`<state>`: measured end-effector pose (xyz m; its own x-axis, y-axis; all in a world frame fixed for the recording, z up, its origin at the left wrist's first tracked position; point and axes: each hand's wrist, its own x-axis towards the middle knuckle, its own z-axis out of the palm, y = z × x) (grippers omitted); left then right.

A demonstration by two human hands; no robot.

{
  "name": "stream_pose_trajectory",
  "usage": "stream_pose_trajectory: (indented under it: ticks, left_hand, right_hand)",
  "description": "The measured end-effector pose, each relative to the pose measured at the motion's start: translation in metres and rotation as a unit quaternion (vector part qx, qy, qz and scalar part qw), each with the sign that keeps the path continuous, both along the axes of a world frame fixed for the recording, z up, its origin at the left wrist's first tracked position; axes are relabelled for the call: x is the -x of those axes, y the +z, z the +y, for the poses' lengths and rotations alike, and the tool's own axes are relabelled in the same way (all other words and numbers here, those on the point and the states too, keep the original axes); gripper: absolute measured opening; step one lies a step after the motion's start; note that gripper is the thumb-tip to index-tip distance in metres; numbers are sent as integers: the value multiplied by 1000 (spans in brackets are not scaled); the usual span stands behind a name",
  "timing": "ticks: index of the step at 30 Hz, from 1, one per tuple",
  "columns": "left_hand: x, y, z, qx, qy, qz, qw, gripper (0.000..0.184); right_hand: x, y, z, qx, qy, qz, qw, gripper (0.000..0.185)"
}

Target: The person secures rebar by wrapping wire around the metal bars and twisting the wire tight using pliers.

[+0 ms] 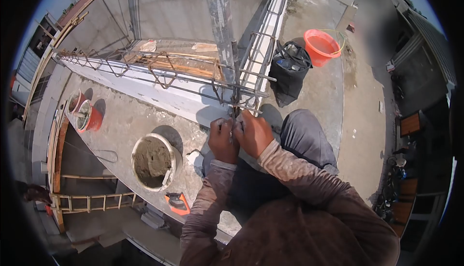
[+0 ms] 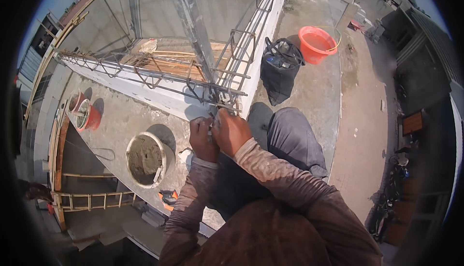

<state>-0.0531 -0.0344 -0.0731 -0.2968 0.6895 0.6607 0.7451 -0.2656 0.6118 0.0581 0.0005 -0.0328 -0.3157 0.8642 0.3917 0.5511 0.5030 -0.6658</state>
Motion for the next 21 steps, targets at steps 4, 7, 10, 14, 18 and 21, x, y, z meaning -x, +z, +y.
stream_pose_trajectory:
  ticks: [4,7,10,14,18,21]
  left_hand:
    - [11,-3,1,29,-46,12,998,20]
    - [6,-5,5,2,-36,36,999,23]
    - [-1,-3,8,-36,-33,56,997,16]
    - [-16,-4,1,174,5,-402,899,22]
    - [-4,-6,4,89,-258,-781,561,21]
    - [10,-13,4,118,-346,-803,471,22]
  right_hand:
    - [-7,12,-7,14,25,-47,998,23]
    - [-11,21,-14,12,36,-55,998,23]
    - [-21,14,-28,-8,70,-16,997,24]
    - [-76,20,-45,11,132,-3,991,29]
    - [-150,16,-49,101,80,210,969,20]
    - [-220,-14,-19,179,-104,349,914,16]
